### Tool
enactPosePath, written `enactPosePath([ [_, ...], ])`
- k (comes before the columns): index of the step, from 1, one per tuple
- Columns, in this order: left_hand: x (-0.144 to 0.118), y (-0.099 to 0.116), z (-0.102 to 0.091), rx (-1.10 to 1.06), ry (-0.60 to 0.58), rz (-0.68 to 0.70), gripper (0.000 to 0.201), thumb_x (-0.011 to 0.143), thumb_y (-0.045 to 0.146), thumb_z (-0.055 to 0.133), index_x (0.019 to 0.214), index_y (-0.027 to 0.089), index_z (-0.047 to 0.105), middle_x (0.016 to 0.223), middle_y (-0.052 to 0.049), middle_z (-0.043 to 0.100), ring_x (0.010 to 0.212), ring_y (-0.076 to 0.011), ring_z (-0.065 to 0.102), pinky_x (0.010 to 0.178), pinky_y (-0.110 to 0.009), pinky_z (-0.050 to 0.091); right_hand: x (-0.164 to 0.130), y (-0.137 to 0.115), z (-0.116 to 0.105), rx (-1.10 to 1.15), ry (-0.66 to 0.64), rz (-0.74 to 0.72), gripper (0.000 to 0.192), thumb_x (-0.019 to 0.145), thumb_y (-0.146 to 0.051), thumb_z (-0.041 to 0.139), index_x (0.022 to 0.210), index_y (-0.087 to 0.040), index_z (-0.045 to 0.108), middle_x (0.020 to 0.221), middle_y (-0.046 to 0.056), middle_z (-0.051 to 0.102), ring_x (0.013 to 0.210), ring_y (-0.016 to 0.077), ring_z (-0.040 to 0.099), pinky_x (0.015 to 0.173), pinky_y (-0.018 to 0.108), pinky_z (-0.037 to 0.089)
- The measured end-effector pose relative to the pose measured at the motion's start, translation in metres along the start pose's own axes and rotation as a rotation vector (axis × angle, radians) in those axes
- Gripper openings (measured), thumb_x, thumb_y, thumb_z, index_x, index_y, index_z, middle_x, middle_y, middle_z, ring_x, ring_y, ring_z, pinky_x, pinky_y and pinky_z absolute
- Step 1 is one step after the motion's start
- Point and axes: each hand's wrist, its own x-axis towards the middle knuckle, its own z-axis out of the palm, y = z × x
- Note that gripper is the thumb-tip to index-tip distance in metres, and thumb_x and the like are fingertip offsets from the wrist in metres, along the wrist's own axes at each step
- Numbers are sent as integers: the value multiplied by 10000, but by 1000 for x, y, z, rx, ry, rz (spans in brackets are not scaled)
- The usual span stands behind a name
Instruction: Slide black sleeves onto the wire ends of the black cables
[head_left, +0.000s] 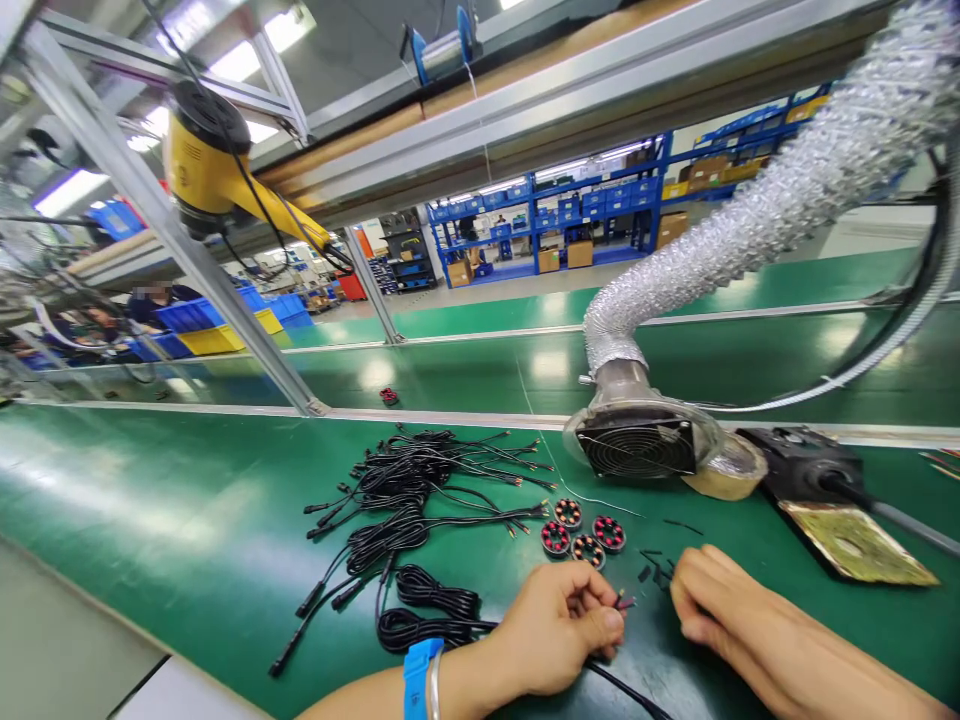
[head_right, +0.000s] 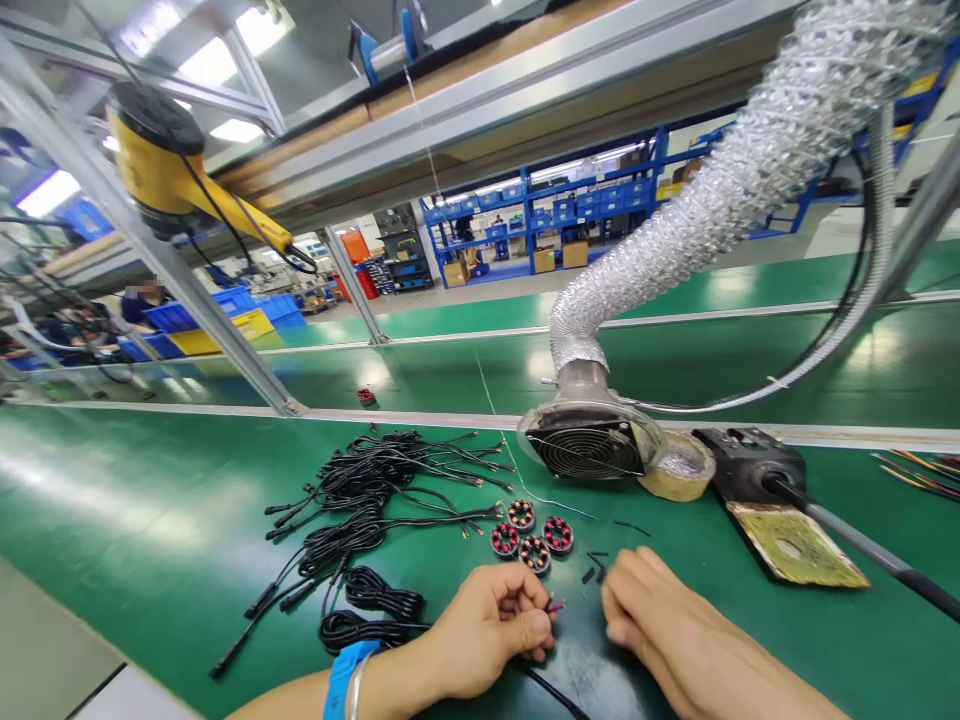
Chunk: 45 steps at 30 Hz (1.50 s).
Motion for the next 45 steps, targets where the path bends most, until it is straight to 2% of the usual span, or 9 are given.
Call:
enactPosePath([
  [1,0,2,1,-15,0,-1,583,574,649,782,775,151,554,640,-9,608,543,-110,542,569,-248,431,2,-4,-6,82,-59,23,237,989,-346,397,819,-247,529,801,11,563,717,171,544,689,275,459],
  [3,-1,5,1,-34,-3,-2,555,596,619,788,777,153,548,637,-2,595,546,-108,537,581,-251,444,6,-15,-14,210,-75,56,239,1023,-332,341,867,-236,495,832,9,555,750,166,530,718,277,442],
  [8,-1,7,-1,-39,-32,16,493,654,557,784,807,143,563,636,14,551,588,-117,543,594,-245,445,13,-33,-10,379,-7,94,137,980,-290,453,900,-221,540,850,0,577,780,157,530,726,268,427],
  [15,-1,5,-2,-4,-49,44,410,714,482,766,815,132,578,633,7,551,584,-111,513,586,-238,421,10,-36,0,482,27,95,65,933,-261,498,920,-213,540,808,-14,562,734,145,521,695,256,435],
  [26,0,1,-4,15,-70,57,351,747,447,749,816,142,590,638,7,559,589,-111,497,583,-230,392,11,-40,-2,441,58,58,30,903,-201,514,912,-213,540,792,-23,567,716,131,530,680,241,439],
  [32,-2,9,-3,111,-59,79,274,738,359,756,794,130,616,660,13,560,603,-94,451,581,-211,344,12,-40,6,407,51,51,112,865,-138,525,945,-213,546,820,-21,586,740,130,556,705,246,453],
  [38,-5,10,-2,204,-60,79,222,709,251,774,793,141,600,710,13,601,637,-103,487,616,-220,381,14,-49,14,463,-10,87,190,812,-89,559,953,-216,561,806,-36,614,701,121,568,668,229,461],
  [41,-4,8,-2,177,-50,67,246,711,258,774,820,147,584,709,18,596,629,-100,485,599,-217,370,15,-38,5,455,-20,97,218,814,-109,606,995,-226,570,842,-34,624,722,126,573,690,242,473],
  [45,-2,6,-1,114,-30,40,255,724,295,754,838,140,586,647,28,565,588,-90,462,572,-214,339,18,-10,-7,134,113,33,73,887,-155,587,933,-212,591,920,19,609,902,193,523,823,337,442],
])
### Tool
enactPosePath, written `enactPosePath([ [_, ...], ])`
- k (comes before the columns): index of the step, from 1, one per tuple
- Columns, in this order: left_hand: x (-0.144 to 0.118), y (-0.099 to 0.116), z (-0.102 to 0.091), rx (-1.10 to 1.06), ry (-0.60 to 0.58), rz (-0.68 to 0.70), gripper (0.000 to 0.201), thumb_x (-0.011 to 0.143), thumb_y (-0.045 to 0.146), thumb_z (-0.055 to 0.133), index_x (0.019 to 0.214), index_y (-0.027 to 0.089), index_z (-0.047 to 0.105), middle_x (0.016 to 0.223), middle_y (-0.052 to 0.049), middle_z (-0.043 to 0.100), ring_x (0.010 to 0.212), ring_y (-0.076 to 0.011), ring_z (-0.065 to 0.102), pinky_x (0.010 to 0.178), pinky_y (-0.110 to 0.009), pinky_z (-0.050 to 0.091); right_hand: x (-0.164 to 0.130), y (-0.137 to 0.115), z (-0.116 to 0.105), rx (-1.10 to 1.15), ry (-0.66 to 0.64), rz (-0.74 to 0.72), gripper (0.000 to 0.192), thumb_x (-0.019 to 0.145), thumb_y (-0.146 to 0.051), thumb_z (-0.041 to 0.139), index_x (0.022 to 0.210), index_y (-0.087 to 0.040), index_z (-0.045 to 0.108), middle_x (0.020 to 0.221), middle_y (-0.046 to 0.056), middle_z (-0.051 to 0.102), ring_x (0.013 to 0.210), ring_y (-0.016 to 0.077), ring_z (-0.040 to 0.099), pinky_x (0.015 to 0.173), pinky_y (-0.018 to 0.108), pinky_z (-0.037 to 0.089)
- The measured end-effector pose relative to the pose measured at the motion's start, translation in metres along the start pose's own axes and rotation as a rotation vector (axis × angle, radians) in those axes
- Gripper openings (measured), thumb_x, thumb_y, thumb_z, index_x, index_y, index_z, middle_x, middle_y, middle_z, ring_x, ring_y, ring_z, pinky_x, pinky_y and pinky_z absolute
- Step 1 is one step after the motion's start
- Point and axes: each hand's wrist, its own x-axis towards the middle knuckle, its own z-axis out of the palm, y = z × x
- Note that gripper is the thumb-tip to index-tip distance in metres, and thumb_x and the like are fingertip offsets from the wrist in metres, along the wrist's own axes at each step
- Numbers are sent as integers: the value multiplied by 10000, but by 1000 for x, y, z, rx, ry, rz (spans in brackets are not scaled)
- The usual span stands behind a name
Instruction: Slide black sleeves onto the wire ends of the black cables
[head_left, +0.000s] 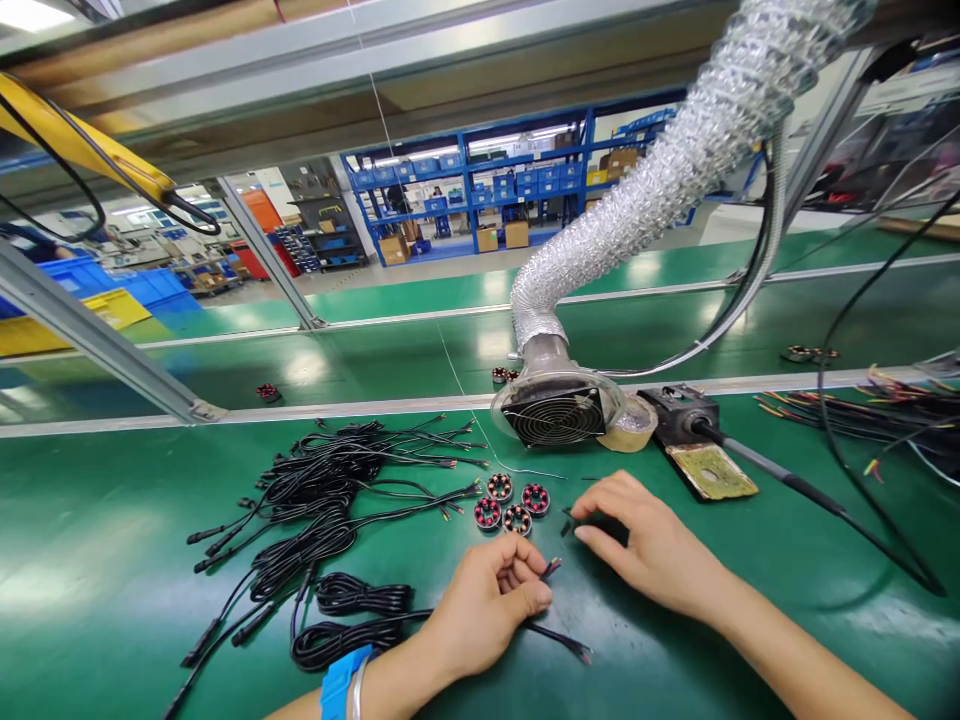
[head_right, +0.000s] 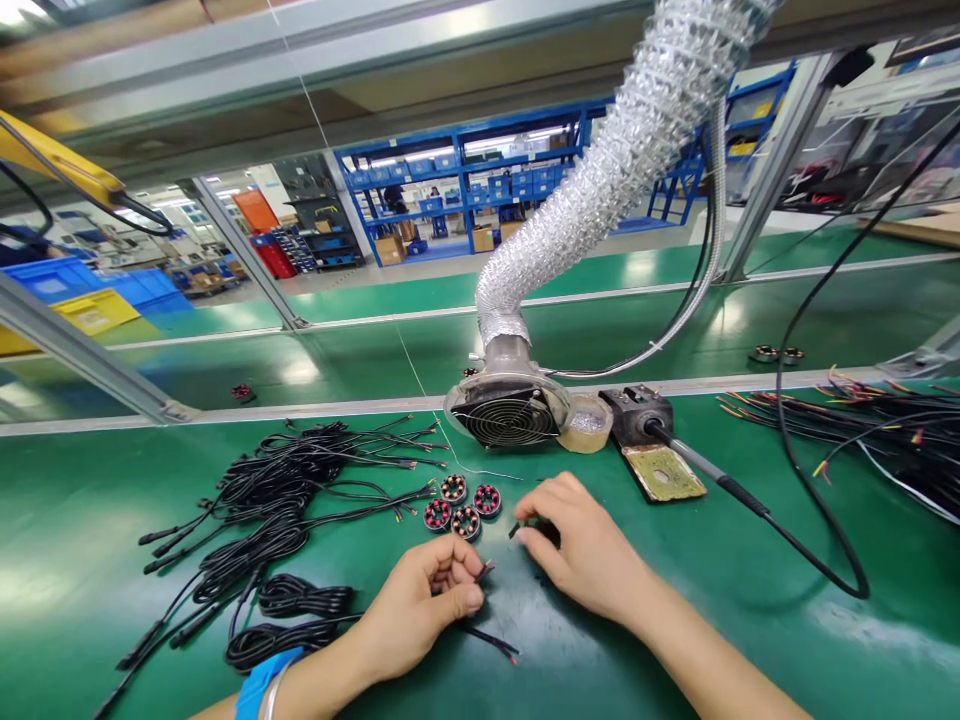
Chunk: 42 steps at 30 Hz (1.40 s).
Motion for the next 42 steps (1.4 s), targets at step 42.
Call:
enactPosePath([
  [42,2,10,-1,-114,34,-66,466,670,526,777,804,151,535,641,-5,618,562,-99,550,545,-214,416,-6,-4,3,-318,-191,-100,122,881,-62,516,857,-181,521,1054,69,530,973,240,446,823,399,417],
])
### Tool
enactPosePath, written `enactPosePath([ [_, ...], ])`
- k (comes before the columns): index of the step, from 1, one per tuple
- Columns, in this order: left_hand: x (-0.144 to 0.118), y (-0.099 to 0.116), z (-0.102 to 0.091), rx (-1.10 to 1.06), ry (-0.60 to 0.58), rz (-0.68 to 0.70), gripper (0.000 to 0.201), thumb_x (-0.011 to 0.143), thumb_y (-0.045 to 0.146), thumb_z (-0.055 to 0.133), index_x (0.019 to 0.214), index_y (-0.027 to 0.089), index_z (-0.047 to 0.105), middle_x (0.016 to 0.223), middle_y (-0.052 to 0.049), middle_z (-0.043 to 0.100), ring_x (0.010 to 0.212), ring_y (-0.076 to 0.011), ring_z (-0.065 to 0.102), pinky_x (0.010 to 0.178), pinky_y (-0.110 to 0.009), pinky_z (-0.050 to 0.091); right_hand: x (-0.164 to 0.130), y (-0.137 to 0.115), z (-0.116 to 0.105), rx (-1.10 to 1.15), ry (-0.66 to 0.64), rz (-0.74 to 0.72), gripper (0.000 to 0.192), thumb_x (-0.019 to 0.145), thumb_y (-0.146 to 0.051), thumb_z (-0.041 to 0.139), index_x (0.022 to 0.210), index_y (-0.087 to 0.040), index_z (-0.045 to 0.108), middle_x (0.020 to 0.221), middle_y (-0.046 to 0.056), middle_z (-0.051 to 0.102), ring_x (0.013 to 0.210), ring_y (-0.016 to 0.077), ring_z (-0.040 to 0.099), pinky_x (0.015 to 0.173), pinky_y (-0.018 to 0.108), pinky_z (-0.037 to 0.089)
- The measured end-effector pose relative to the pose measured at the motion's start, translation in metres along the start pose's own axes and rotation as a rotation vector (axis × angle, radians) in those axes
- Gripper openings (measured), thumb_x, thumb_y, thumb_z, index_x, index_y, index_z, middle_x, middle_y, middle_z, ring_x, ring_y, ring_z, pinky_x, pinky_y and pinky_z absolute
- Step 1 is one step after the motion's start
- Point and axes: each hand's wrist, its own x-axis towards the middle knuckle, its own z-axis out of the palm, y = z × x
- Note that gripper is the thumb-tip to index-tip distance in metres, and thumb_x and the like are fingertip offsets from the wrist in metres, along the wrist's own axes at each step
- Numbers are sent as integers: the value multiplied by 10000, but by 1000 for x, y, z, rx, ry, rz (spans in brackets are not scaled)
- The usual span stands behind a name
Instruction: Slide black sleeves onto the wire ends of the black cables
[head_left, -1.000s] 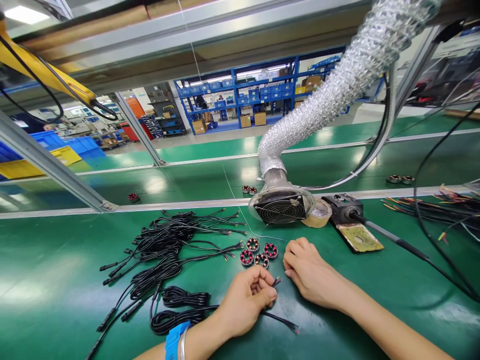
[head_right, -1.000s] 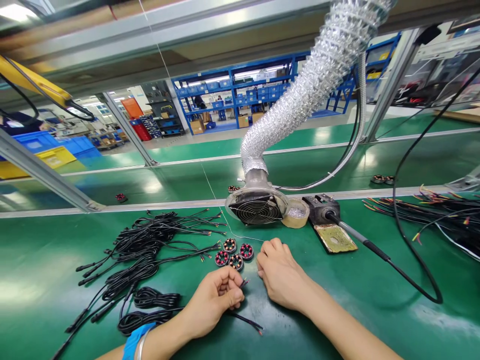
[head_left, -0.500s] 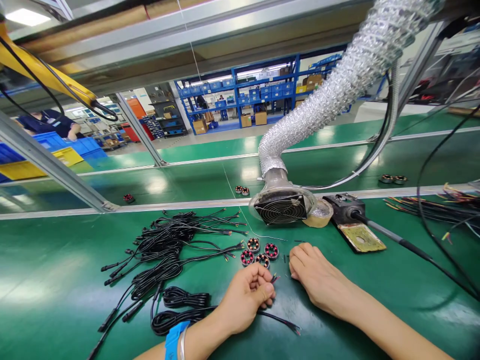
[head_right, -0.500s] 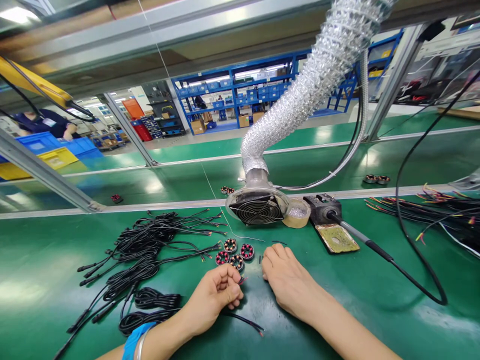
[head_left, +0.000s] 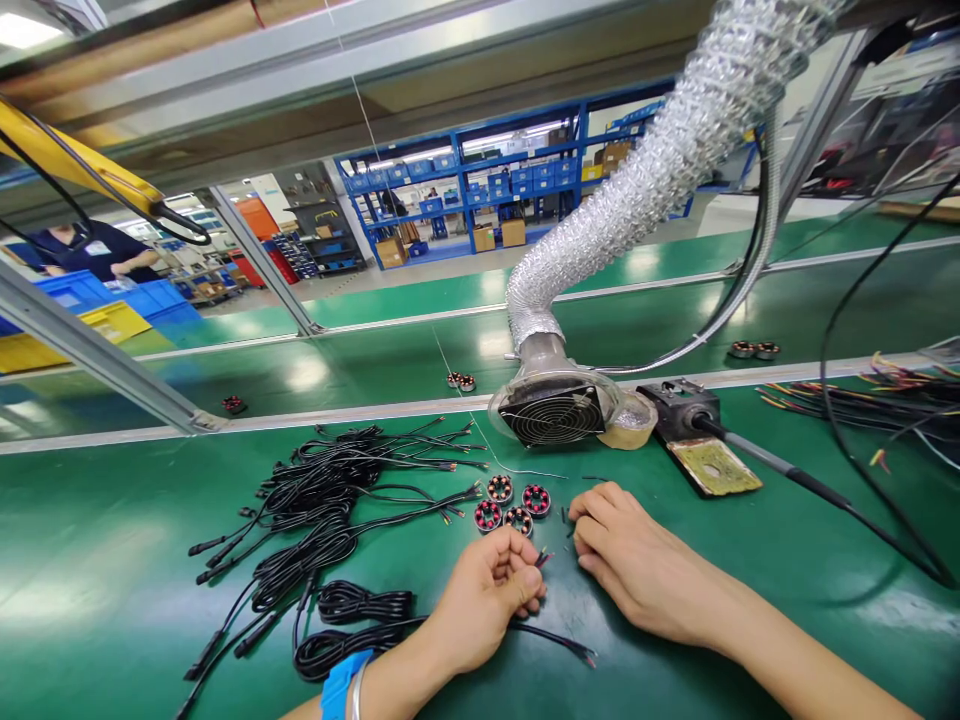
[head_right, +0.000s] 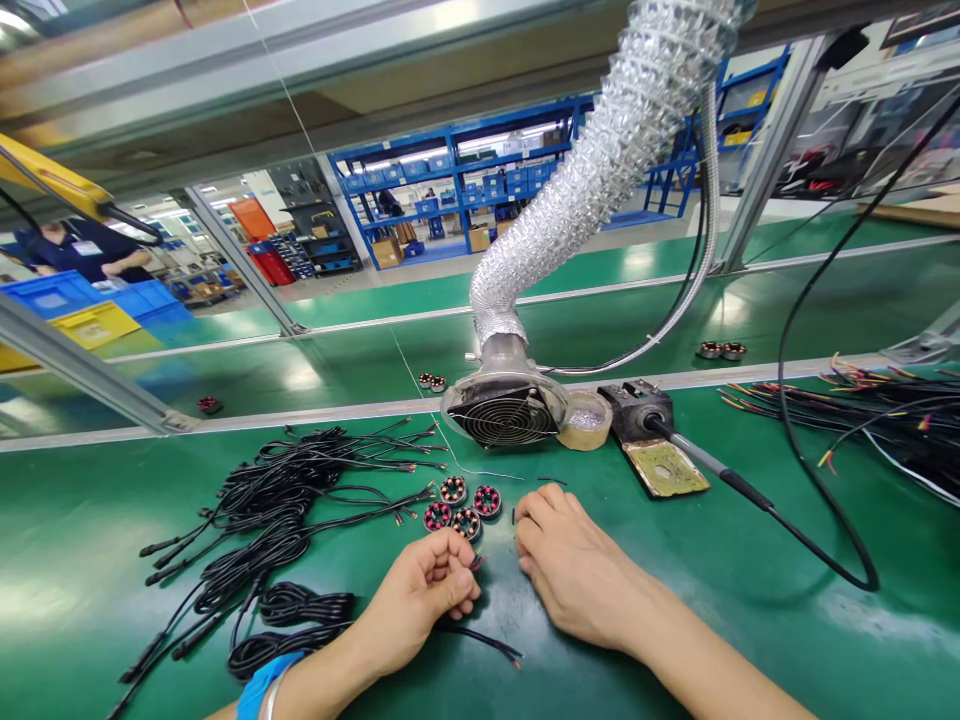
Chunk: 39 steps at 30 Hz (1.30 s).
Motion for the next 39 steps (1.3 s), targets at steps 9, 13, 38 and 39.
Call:
enactPosePath([
  [9,0,1,-1,0,-10,-5,469,670,534,774,804,150,540,648,-11,627,569,-103,558,555,-219,422,-1,-3,1,-38,-80,10,150,860,-25,511,841,-174,512,935,61,527,893,229,455,770,371,431],
  [13,-1,0,0,5,-13,2,468,671,530,777,803,150,537,642,-7,620,564,-101,551,551,-218,421,-2,-5,3,-82,-72,6,125,884,-54,499,856,-174,521,941,69,527,887,238,460,765,384,433],
  [38,-1,-3,0,15,-49,15,468,694,542,761,819,148,542,655,-14,610,580,-113,535,574,-234,420,-2,-20,-2,540,151,109,149,918,-187,493,1051,-213,555,830,0,621,703,135,563,661,250,462],
  [39,-1,-4,0,16,-51,16,466,696,541,760,822,148,542,655,-14,609,579,-114,534,575,-235,419,-2,-20,-2,541,148,111,161,915,-182,493,1061,-214,551,827,-2,622,702,134,566,665,250,464],
])
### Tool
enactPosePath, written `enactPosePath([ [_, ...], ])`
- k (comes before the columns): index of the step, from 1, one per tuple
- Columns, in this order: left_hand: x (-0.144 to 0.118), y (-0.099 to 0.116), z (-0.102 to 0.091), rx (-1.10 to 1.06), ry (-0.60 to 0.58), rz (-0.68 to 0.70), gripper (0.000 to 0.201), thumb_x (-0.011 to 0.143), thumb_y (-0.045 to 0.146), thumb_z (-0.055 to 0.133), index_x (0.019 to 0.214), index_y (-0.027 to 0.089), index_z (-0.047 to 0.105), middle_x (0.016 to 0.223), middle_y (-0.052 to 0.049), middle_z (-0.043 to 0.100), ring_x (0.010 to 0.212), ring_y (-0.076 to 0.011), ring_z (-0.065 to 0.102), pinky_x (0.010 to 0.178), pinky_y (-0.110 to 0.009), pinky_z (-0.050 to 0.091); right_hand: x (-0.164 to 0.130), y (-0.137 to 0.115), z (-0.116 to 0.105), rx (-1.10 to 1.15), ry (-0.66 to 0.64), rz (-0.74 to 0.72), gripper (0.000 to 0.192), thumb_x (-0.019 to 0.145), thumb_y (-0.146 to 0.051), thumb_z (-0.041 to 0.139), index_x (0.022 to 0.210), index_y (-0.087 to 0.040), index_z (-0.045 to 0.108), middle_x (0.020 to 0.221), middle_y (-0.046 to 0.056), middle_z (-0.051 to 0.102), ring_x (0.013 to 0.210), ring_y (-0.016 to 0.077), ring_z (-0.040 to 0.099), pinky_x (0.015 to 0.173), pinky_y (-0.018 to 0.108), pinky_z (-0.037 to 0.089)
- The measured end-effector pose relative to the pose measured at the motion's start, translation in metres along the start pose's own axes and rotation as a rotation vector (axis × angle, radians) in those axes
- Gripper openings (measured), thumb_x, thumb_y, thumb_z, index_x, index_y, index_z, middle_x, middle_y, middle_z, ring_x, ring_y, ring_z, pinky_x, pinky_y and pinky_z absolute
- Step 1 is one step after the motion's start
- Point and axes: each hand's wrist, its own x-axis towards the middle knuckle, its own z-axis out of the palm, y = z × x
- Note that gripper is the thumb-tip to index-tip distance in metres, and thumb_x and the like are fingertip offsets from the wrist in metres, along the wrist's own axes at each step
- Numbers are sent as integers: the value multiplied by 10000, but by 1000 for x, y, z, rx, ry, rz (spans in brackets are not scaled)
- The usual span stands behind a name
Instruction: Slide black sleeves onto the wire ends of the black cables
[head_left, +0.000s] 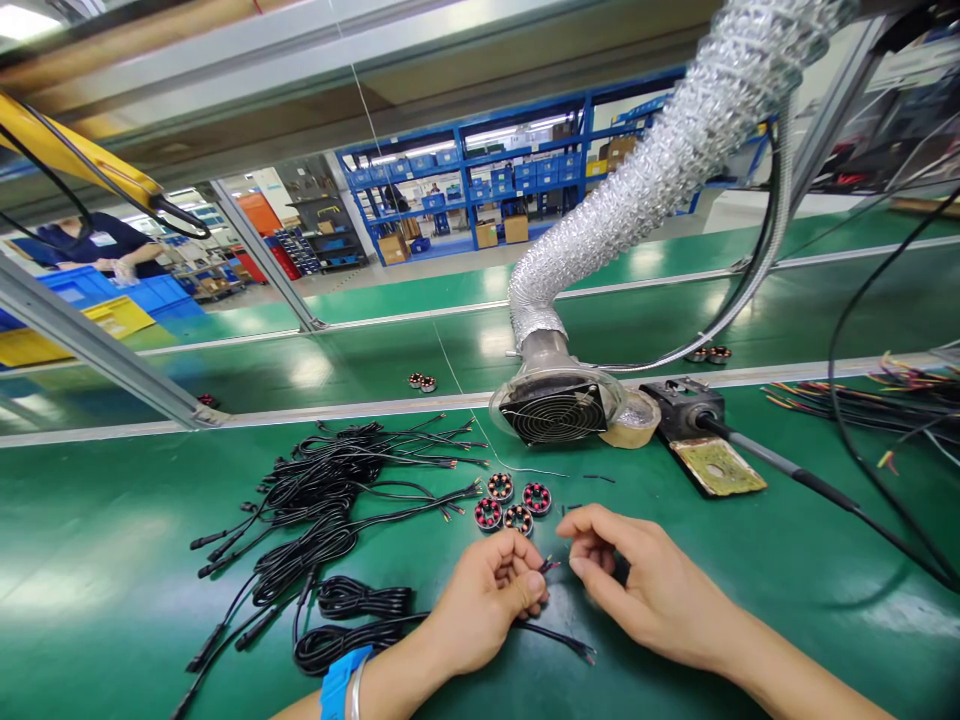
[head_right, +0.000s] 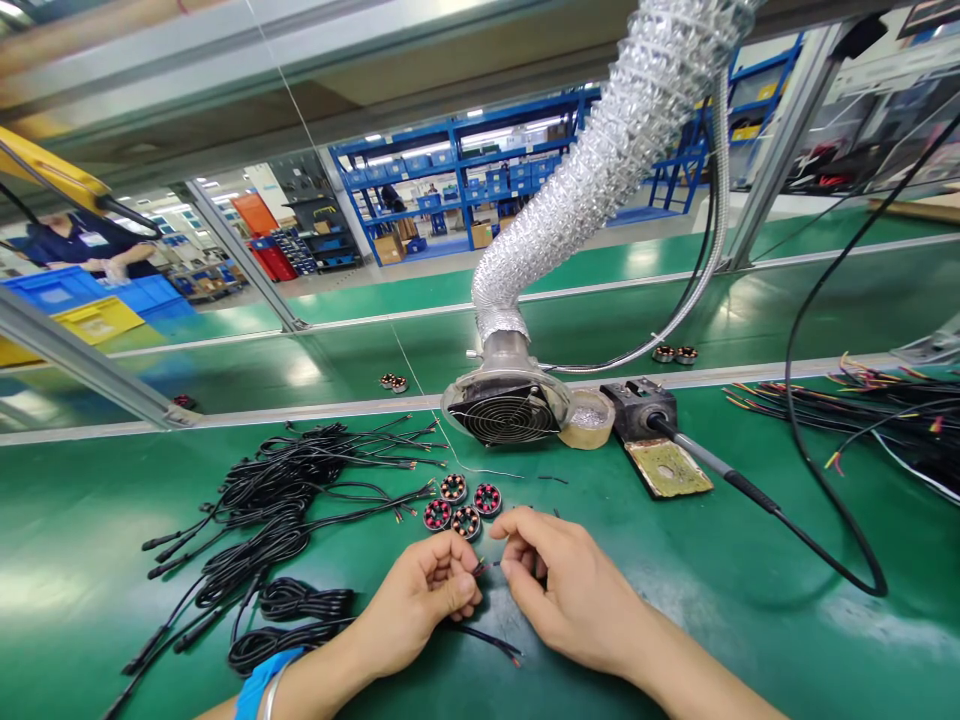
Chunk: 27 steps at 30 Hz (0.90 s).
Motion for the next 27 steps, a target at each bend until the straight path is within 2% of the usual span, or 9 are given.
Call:
enactPosePath([
  [4,0,-3,-1,33,-24,26,396,746,490,731,840,149,553,660,-12,602,598,-123,528,596,-247,416,-1,0,0,6,-17,-4,215,895,-154,500,1096,-222,535,810,-18,614,693,125,562,668,237,461],
  [10,-3,-2,-2,228,-33,79,192,794,300,701,832,144,594,672,12,584,644,-113,491,623,-232,378,-2,0,5,17,-100,-28,341,847,-85,512,1151,-240,499,788,-41,602,717,123,570,691,229,451],
  [15,-5,-1,0,239,-43,81,203,782,249,716,881,155,565,707,22,618,642,-109,523,614,-220,389,-3,2,17,5,-107,-29,365,825,-68,515,1129,-269,506,841,-45,616,739,123,578,704,229,451],
  [18,-8,3,1,327,-48,82,184,776,233,722,873,163,583,735,17,648,665,-120,566,633,-218,418,-4,4,18,8,-146,-35,356,822,-69,506,1117,-268,517,878,-35,627,773,132,589,733,240,466],
  [20,-14,11,1,461,-70,112,207,758,267,753,883,172,618,794,5,679,717,-139,599,675,-226,440,-5,6,15,-27,-172,-69,364,788,-52,502,1088,-255,541,942,-12,635,853,157,595,779,265,478],
  [22,-21,22,-1,642,-59,183,240,749,335,771,898,188,655,860,-3,695,790,-160,614,732,-238,445,-7,6,12,-107,-175,-129,407,721,-34,507,1071,-235,564,1002,17,641,945,197,592,890,329,471],
  [25,-31,48,-12,834,88,264,192,808,344,708,950,219,673,908,8,696,858,-163,616,785,-238,441,-10,8,10,-226,-153,-216,470,620,-25,499,1039,-214,595,1006,45,656,984,240,602,982,398,443],
  [27,-31,69,-26,920,186,252,162,836,318,663,973,234,674,929,17,697,861,-158,623,770,-232,450,-11,11,10,-274,-122,-261,449,598,-30,490,989,-220,608,965,47,661,932,240,618,902,364,493],
])
